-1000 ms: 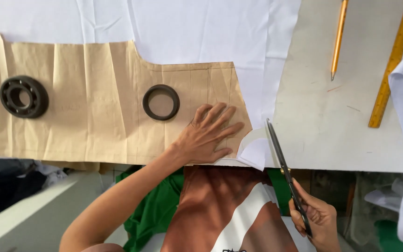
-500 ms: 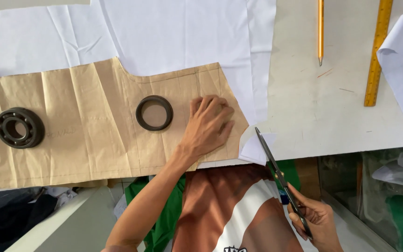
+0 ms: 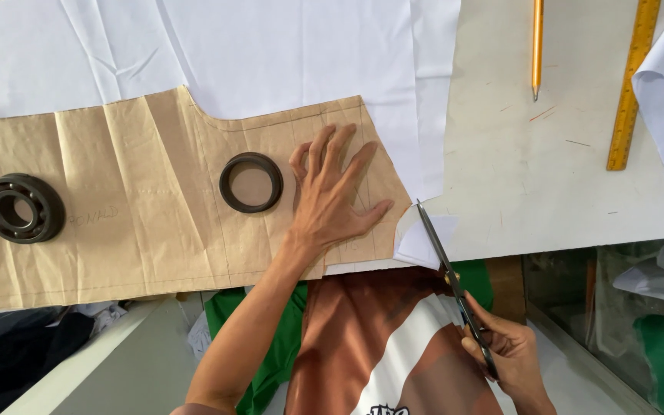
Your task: Cutting fabric pieces using a paper pattern and scissors, followed by marking lines with a ruler and pencil.
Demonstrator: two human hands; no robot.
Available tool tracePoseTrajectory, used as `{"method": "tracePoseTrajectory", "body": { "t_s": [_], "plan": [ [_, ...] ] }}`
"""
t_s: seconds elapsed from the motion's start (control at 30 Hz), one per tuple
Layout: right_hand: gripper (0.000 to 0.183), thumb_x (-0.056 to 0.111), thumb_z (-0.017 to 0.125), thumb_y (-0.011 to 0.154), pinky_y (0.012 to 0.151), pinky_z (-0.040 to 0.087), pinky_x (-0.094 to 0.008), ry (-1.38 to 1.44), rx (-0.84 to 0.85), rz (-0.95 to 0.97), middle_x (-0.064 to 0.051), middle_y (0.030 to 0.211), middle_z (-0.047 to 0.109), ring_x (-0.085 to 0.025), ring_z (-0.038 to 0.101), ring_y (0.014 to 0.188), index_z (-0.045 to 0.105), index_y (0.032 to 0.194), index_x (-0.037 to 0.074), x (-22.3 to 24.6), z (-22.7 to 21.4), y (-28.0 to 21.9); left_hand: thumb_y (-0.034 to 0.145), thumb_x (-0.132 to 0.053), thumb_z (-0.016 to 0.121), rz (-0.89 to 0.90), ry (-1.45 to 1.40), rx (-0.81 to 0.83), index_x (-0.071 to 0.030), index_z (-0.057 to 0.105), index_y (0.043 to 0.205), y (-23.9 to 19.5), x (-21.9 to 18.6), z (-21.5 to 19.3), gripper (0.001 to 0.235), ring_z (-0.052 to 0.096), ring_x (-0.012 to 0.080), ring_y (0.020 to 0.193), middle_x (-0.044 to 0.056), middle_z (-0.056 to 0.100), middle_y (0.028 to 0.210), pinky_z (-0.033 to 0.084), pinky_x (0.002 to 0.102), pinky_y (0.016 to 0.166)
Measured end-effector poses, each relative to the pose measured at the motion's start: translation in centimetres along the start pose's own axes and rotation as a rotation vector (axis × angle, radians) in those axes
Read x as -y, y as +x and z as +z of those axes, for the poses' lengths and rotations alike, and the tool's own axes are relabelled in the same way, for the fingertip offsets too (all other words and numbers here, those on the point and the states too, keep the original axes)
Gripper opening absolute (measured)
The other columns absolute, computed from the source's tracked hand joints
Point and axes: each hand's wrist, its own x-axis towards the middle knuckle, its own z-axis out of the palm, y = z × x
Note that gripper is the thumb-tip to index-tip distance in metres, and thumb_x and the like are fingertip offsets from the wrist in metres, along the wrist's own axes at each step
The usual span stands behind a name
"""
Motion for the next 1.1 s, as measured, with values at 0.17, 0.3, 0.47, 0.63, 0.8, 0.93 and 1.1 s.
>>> {"method": "tracePoseTrajectory", "body": {
  "t_s": [0.17, 0.3, 0.47, 0.63, 0.8, 0.93, 1.1],
  "plan": [
    [0.073, 0.003, 0.082, 0.074, 0.061, 0.041, -0.024, -0.036, 0.005, -0.009, 0.000, 0.070, 0.053, -0.013, 0.043, 0.064, 0.059, 0.144, 0.001, 0.5, 0.8, 0.6, 0.077, -0.057, 0.080, -0.001, 0.005, 0.016, -0.016, 0.061, 0.131, -0.1, 0.2, 0.1, 0.070, 0.042, 0.0396, 0.140, 0.013, 0.047, 0.148, 0.029, 0.057, 0.109],
    [0.072, 0.005, 0.081, 0.077, 0.055, 0.033, -0.028, -0.102, 0.015, -0.017, -0.001, 0.069, 0.049, -0.014, 0.038, 0.064, 0.058, 0.145, 0.004, 1.6, 1.4, 0.8, 0.077, -0.059, 0.080, -0.006, 0.016, 0.026, -0.017, 0.061, 0.131, -0.1, 0.2, 0.2, 0.071, 0.041, 0.0391, 0.140, 0.013, 0.047, 0.149, 0.029, 0.057, 0.109],
    [0.071, 0.001, 0.078, 0.078, 0.050, 0.034, -0.025, -0.056, 0.039, -0.067, -0.001, 0.066, 0.047, -0.013, 0.038, 0.059, 0.056, 0.145, 0.002, 1.7, 1.8, 1.1, 0.079, -0.060, 0.077, -0.003, 0.016, 0.030, -0.017, 0.061, 0.132, -0.1, 0.2, 0.2, 0.071, 0.042, 0.0392, 0.140, 0.013, 0.047, 0.149, 0.029, 0.058, 0.109],
    [0.071, 0.003, 0.077, 0.079, 0.055, 0.037, -0.025, -0.064, 0.048, -0.059, -0.001, 0.068, 0.053, -0.013, 0.043, 0.062, 0.054, 0.146, 0.001, 1.4, 1.4, 1.5, 0.081, -0.062, 0.075, -0.001, 0.013, 0.031, -0.017, 0.061, 0.132, -0.2, 0.3, 0.2, 0.070, 0.042, 0.0396, 0.140, 0.013, 0.046, 0.148, 0.029, 0.058, 0.109],
    [0.072, 0.003, 0.077, 0.078, 0.046, 0.037, -0.023, -0.016, 0.065, -0.037, -0.002, 0.066, 0.053, -0.011, 0.041, 0.055, 0.053, 0.146, -0.001, 1.8, 1.3, 1.8, 0.079, -0.060, 0.078, 0.002, 0.013, 0.043, -0.016, 0.061, 0.132, -0.2, 0.4, 0.1, 0.071, 0.041, 0.0395, 0.140, 0.013, 0.045, 0.149, 0.029, 0.057, 0.108],
    [0.071, 0.007, 0.077, 0.079, 0.054, 0.041, -0.024, -0.037, 0.066, -0.056, -0.002, 0.068, 0.055, -0.012, 0.046, 0.060, 0.054, 0.146, -0.002, 1.8, 1.0, 2.1, 0.078, -0.058, 0.079, -0.002, 0.007, 0.033, -0.017, 0.061, 0.131, -0.2, 0.3, 0.2, 0.070, 0.041, 0.0393, 0.140, 0.012, 0.045, 0.149, 0.028, 0.057, 0.108],
    [0.070, 0.003, 0.077, 0.080, 0.056, 0.042, -0.023, -0.042, 0.086, -0.098, 0.001, 0.071, 0.055, -0.011, 0.050, 0.064, 0.054, 0.146, -0.001, 1.9, 0.9, 2.3, 0.081, -0.061, 0.077, -0.001, 0.003, 0.036, -0.017, 0.060, 0.133, -0.2, 0.4, 0.2, 0.071, 0.041, 0.0400, 0.141, 0.014, 0.045, 0.150, 0.028, 0.057, 0.109]
  ]
}}
